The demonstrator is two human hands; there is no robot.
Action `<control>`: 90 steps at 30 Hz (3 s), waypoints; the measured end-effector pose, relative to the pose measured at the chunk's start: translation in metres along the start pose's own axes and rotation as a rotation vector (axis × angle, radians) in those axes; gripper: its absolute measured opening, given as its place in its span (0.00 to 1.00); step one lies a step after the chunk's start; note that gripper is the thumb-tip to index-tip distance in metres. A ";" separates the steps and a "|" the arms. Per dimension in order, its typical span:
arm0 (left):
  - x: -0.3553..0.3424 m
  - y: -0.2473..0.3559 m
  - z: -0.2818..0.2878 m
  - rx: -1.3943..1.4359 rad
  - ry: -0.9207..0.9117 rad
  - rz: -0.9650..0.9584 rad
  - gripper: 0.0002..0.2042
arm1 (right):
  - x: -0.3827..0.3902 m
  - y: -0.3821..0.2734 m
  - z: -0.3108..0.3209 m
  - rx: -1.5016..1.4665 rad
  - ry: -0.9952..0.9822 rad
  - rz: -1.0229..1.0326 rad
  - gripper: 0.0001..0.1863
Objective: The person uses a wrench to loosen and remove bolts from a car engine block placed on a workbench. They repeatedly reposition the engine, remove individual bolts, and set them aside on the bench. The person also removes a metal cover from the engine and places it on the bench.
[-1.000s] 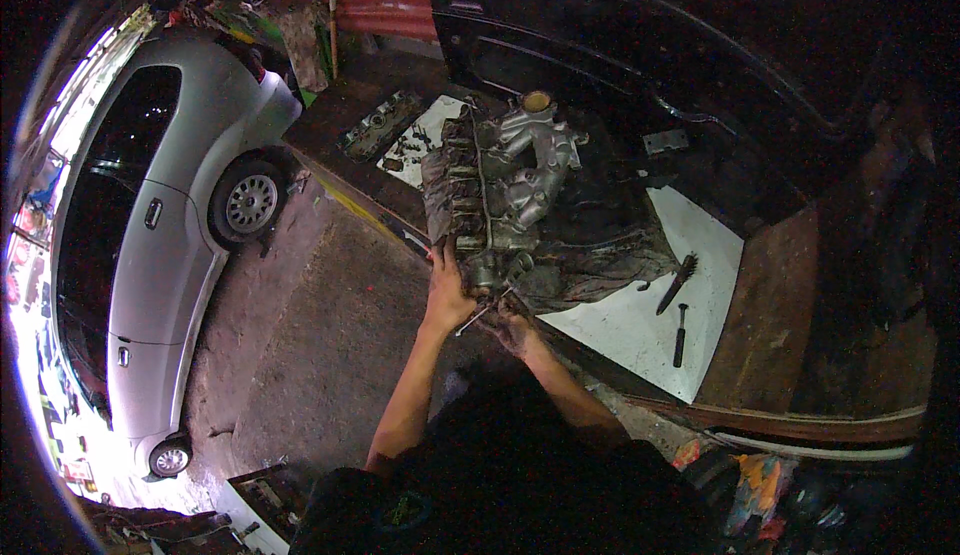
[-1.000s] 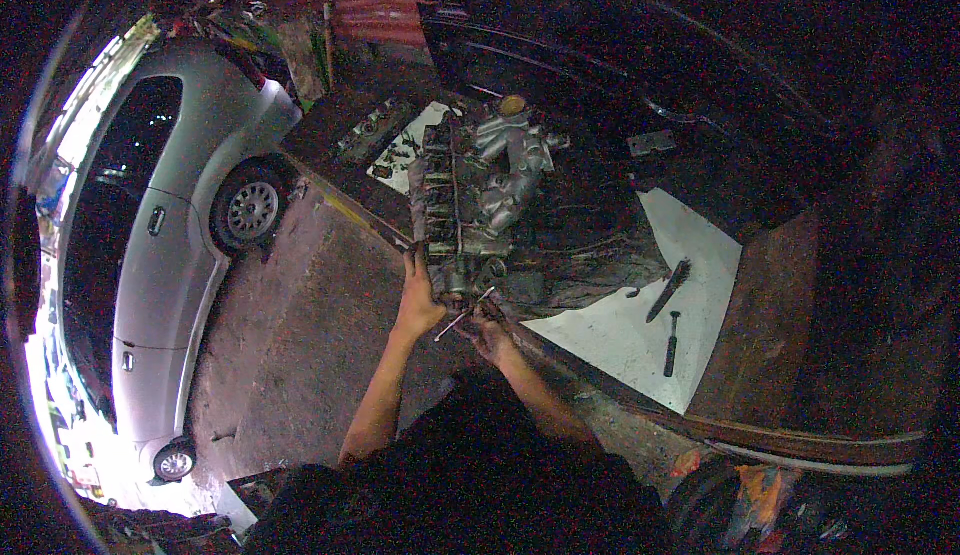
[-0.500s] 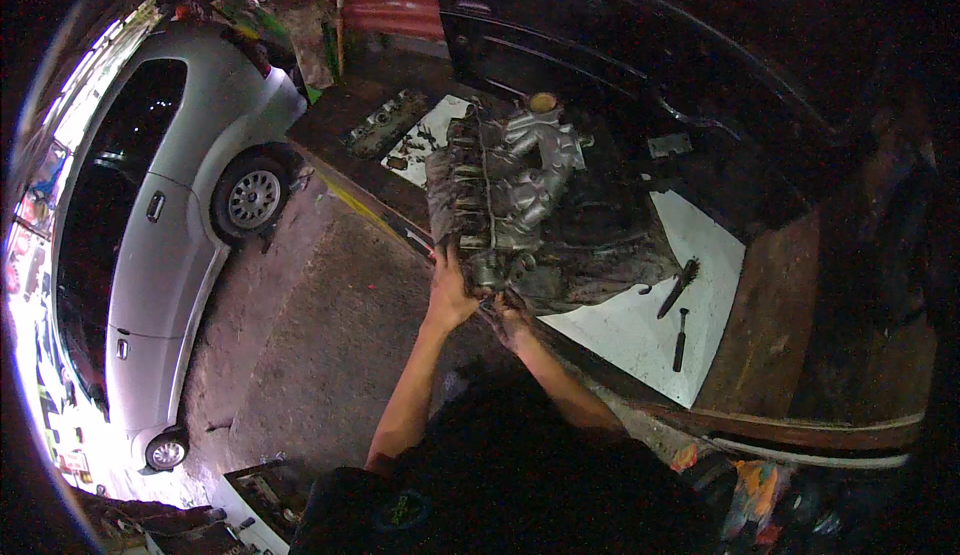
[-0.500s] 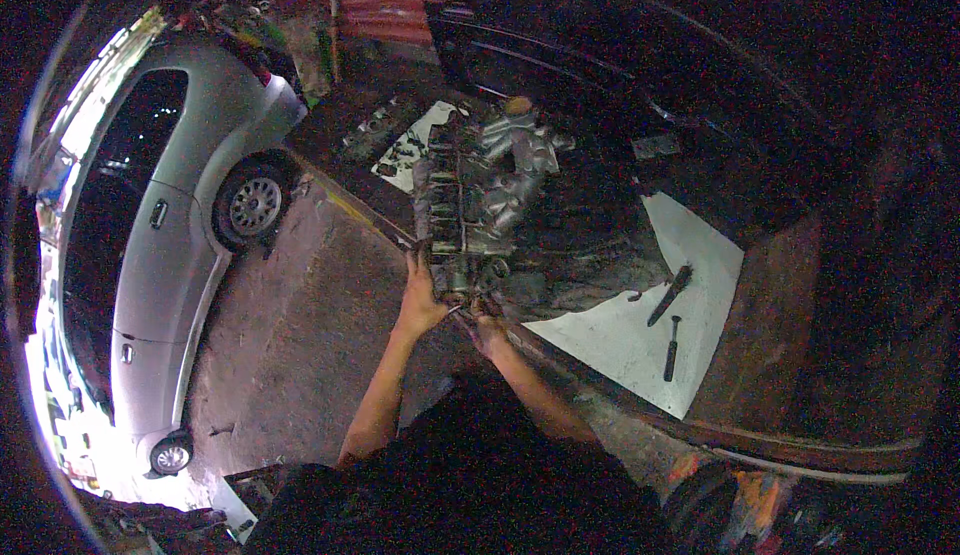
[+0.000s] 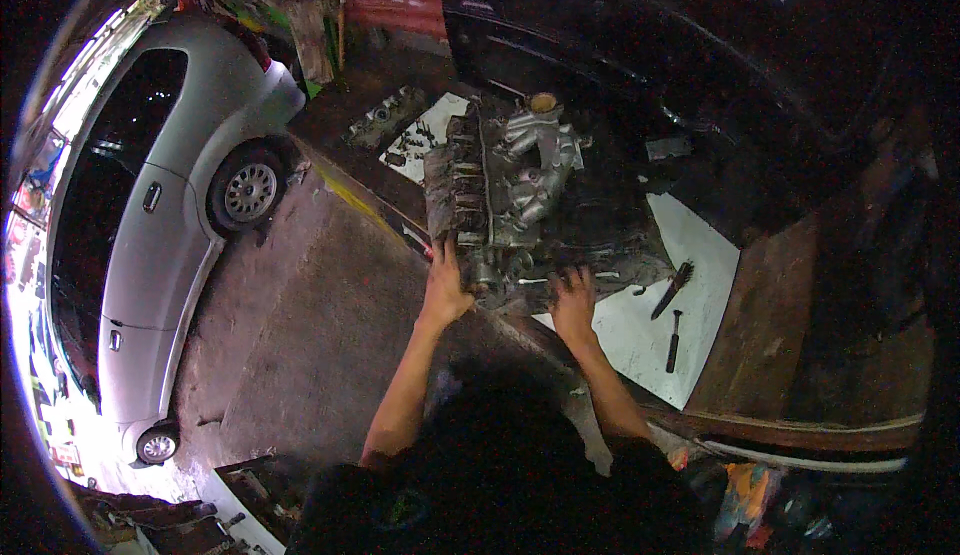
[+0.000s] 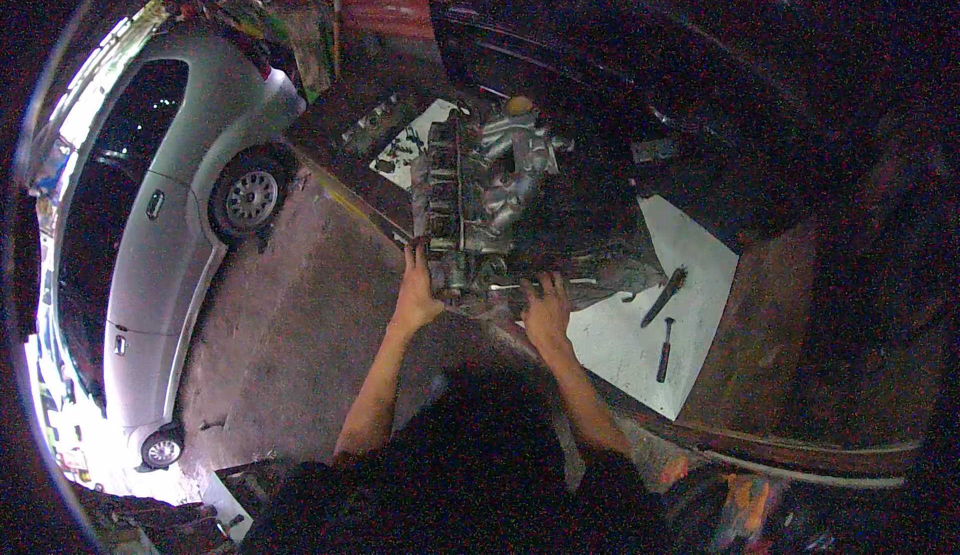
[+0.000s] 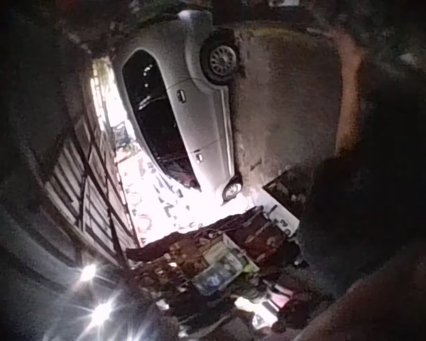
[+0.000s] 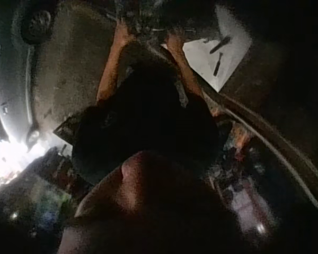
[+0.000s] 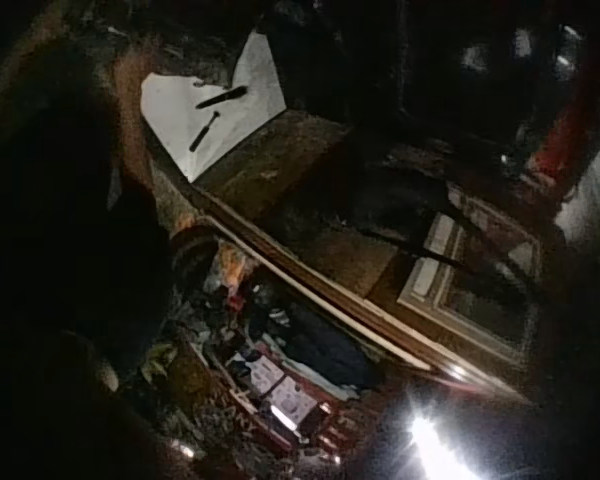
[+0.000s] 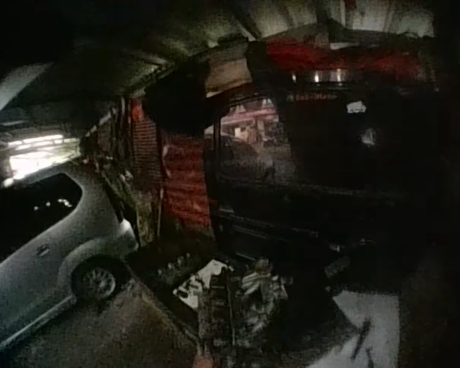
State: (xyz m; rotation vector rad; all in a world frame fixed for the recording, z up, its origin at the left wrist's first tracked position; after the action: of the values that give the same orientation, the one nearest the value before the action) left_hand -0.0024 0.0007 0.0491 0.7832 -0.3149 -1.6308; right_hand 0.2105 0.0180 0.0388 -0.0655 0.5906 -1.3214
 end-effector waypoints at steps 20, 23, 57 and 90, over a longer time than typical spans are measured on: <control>0.000 -0.007 -0.007 0.000 0.018 -0.011 0.48 | 0.093 0.001 -0.185 -1.719 -0.851 -1.135 0.17; 0.002 -0.011 -0.009 -0.035 0.018 -0.013 0.48 | 0.094 -0.003 -0.188 -1.695 -0.881 -1.113 0.17; -0.001 0.000 0.001 0.083 0.061 0.001 0.48 | 0.091 0.012 -0.183 -1.591 -0.686 -1.249 0.12; 0.000 0.009 0.006 0.075 0.079 -0.001 0.45 | -0.005 -0.006 -0.004 0.208 -0.151 0.156 0.21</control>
State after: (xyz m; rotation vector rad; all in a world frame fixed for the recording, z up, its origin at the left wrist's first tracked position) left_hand 0.0011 -0.0024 0.0588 0.9018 -0.3207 -1.5922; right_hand 0.2034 0.0220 0.0394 0.0502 0.3220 -1.2070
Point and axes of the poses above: each hand's wrist, its own x-axis away from the middle knuckle, its own z-axis out of the back of the hand, y = z × x, the point moved 9 cm from there along -x, towards the middle knuckle, and after that the axes turned 14 degrees about -z, right-handed, at the moved point
